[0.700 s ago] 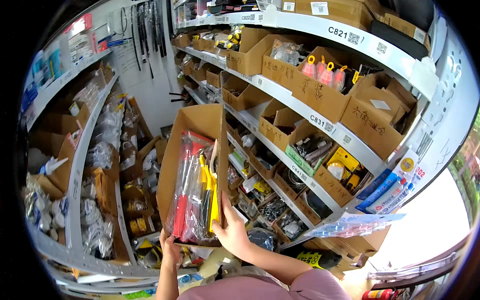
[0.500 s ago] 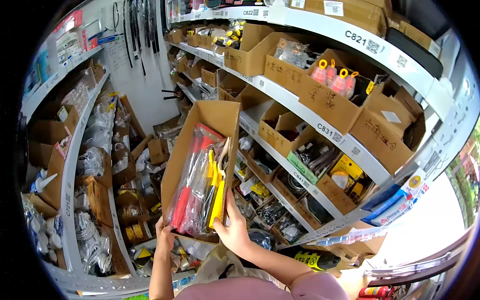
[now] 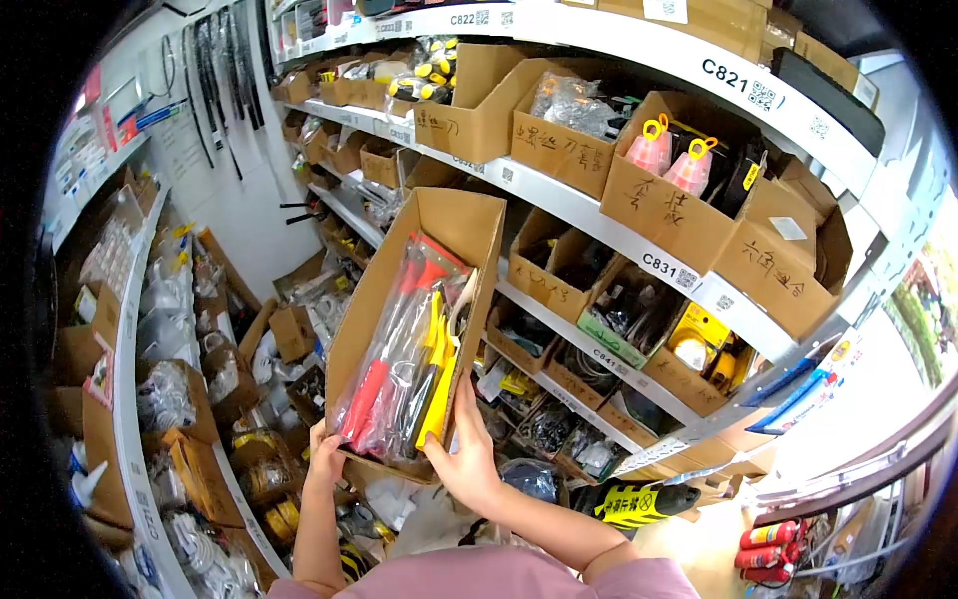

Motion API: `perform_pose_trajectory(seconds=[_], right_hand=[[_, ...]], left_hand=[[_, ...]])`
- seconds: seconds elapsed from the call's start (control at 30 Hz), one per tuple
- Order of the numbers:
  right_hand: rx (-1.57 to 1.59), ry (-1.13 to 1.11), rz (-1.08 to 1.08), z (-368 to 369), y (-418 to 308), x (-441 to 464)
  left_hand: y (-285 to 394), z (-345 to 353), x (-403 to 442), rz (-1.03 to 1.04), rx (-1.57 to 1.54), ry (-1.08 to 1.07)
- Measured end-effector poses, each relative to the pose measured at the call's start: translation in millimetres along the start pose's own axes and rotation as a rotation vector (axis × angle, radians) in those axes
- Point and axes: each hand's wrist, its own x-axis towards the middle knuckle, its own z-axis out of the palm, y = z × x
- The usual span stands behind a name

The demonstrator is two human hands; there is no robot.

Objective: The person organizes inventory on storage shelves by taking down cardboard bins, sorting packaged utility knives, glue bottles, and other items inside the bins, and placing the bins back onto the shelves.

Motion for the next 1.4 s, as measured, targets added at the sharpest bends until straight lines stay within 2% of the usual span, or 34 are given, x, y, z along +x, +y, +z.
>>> perform_pose_trajectory(seconds=[0.07, 0.13, 0.33, 0.37, 0.6, 0.77, 0.8, 0.87, 0.93, 0.97, 1.0, 1.07, 1.2, 1.3, 1.4], right_hand=[[-0.005, 0.019, 0.013, 6, -4, 6], [-0.202, 0.073, -0.07, 13, -5, 8], [-0.104, 0.086, -0.048, 24, -12, 11], [-0.041, 0.075, 0.033, 23, -12, 13], [-0.116, 0.096, -0.014, 30, 2, 14], [-0.055, 0.1, 0.04, 35, 0, 21], [-0.129, 0.064, 0.0, 36, 0, 23], [-0.204, 0.032, -0.044, 40, -1, 27], [-0.127, -0.015, -0.025, 44, -3, 32], [-0.23, -0.056, -0.065, 45, -3, 36], [-0.232, -0.056, -0.065, 47, -4, 40], [-0.148, -0.066, -0.027, 57, -6, 44], [-0.224, -0.02, -0.089, 79, 1, 49], [-0.24, -0.034, -0.075, 92, 5, 49], [-0.252, -0.024, -0.076, 99, 11, 52]], left_hand=[[2, -6, 11, 0.002, 0.0, -0.02], [10, -8, 18, 0.02, 0.02, -0.051], [25, -10, 36, 0.006, 0.014, -0.117], [25, -10, 40, -0.002, 0.01, -0.123], [5, -19, 46, -0.027, -0.021, -0.12], [-1, -42, 66, -0.066, 0.03, -0.152], [2, -41, 69, -0.064, 0.029, -0.152], [8, -40, 74, -0.065, -0.025, -0.088], [5, -53, 84, -0.072, -0.032, -0.097], [-4, -63, 91, -0.084, -0.05, -0.049], [-4, -67, 96, -0.098, -0.069, -0.001], [-5, -78, 108, -0.098, -0.066, -0.038], [-9, -90, 120, -0.153, -0.057, 0.044], [-29, -105, 125, -0.252, -0.125, 0.178], [-32, -108, 127, -0.234, -0.171, 0.112]])
